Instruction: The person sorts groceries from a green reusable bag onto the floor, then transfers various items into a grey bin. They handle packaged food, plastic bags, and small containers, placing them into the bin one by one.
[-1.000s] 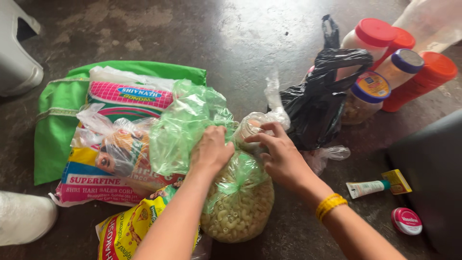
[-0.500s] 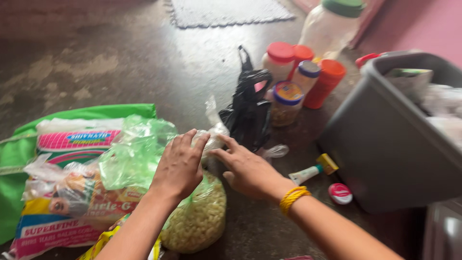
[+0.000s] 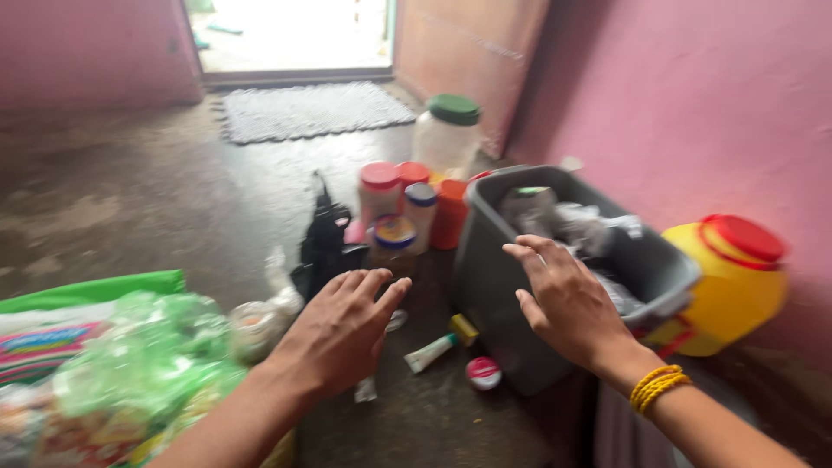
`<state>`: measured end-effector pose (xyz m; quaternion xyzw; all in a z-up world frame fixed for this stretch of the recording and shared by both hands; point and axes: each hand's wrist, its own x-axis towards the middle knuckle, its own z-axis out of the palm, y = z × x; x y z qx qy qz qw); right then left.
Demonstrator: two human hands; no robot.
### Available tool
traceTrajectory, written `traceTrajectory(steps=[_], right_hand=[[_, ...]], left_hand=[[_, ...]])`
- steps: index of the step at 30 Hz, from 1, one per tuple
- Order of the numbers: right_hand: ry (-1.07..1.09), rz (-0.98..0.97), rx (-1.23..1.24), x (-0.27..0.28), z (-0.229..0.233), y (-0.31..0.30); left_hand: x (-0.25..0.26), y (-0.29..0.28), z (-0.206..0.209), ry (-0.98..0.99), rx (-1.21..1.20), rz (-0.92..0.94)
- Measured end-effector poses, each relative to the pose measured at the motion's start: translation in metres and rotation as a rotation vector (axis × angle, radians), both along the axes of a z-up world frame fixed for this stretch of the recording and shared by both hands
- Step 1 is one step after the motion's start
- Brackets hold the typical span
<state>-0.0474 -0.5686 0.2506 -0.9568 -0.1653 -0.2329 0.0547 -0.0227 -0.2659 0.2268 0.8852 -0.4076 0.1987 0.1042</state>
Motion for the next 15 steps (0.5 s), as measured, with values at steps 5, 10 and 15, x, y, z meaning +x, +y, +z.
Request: traceTrajectory(steps=[5,10,15], right_hand=[[0.057,-0.303,0.347,0.008,-0.016,-0.080],[0.148,-0.485,0.350,0.019,-0.030,-0.105],[0.294,-0.430,0.316,0.031,-0.031,-0.109]], left_hand=[[0.002,-0.072,0.041,0.115,0.002,0.109],[0.013,-0.138,0.042,0.365,-0.267,0.337],[0.000,-0.156,0.021,0.401,-0.257,0.217]])
